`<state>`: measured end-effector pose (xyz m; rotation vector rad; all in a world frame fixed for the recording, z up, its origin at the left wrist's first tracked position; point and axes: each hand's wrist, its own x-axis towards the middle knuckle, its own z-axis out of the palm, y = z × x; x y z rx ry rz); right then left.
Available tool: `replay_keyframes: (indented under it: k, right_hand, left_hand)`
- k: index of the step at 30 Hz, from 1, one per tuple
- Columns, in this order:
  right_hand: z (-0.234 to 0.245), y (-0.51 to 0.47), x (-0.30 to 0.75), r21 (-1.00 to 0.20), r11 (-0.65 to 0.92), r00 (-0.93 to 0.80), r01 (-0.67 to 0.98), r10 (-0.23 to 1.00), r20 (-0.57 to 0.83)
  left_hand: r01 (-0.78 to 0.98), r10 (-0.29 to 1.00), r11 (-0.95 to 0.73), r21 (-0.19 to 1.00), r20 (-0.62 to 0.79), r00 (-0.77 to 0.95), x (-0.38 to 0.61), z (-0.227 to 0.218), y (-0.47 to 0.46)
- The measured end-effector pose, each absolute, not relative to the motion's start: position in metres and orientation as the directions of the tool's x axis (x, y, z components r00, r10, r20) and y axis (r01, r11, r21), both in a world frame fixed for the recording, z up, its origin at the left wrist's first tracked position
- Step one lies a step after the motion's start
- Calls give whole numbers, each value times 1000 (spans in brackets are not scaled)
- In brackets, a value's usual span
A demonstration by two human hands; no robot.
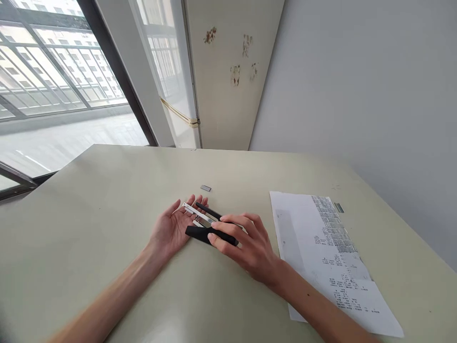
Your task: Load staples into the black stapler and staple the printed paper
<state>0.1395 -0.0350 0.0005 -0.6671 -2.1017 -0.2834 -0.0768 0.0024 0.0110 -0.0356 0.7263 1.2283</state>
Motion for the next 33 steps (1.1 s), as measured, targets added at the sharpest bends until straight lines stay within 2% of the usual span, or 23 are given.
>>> replay_keyframes:
  k: [2, 4, 7, 10, 12, 14, 16, 19, 22, 25, 27, 29, 31, 33]
  right_hand:
    - [3, -34, 137, 3, 834, -493, 552, 323, 808]
    - [5, -34, 138, 2, 835, -493, 550, 323, 808]
    - [8, -36, 143, -124, 823, -416, 554, 403, 815]
    - [11, -36, 150, -288, 791, -295, 539, 498, 816]
    - [13, -34, 154, -346, 771, -239, 535, 531, 813]
    - [13, -31, 156, -373, 753, -211, 541, 551, 807]
    - [11, -28, 155, -393, 738, -197, 548, 570, 797]
    - [4, -25, 152, -432, 708, -170, 558, 608, 776]
    - [-4, -19, 148, -496, 661, -127, 563, 662, 739]
    - [-9, -1, 144, -613, 547, -51, 570, 768, 638]
    - [-10, 20, 138, -692, 457, -8, 559, 837, 547]
    - [-12, 46, 130, -753, 393, 27, 528, 878, 477]
    - [-17, 73, 120, -804, 336, 58, 491, 908, 415]
    - [-24, 99, 109, -835, 308, 48, 456, 928, 368]
  left_hand:
    - [-861, 839, 367, 352, -526, 143, -78, 10, 3]
    - [-827, 859, 355, 436, -502, 104, -78, 7, 5]
    - [-741, 908, 264, 617, -417, -24, -80, 0, 7]
    - [-686, 934, 162, 709, -334, -125, -82, -6, 6]
    - [-538, 958, 116, 835, -237, -161, -83, -8, 2]
    - [-262, 983, 53, 963, -97, -157, -81, -8, -3]
    - [-10, 995, -26, 1000, 25, -94, -78, -7, -9]
    - [78, 996, -67, 995, 63, 56, -72, -8, -15]
    - [6, 986, 26, 1000, -27, 163, -70, -13, -15]
    - [-215, 990, 122, 969, -104, 93, -72, -17, -9]
    - [-453, 985, 163, 877, -174, 18, -74, -17, -4]
    - [-642, 967, 207, 738, -253, 22, -76, -14, 1]
    - [-734, 952, 252, 631, -299, 69, -80, -10, 4]
    - [-761, 942, 282, 584, -318, 105, -84, -7, 6]
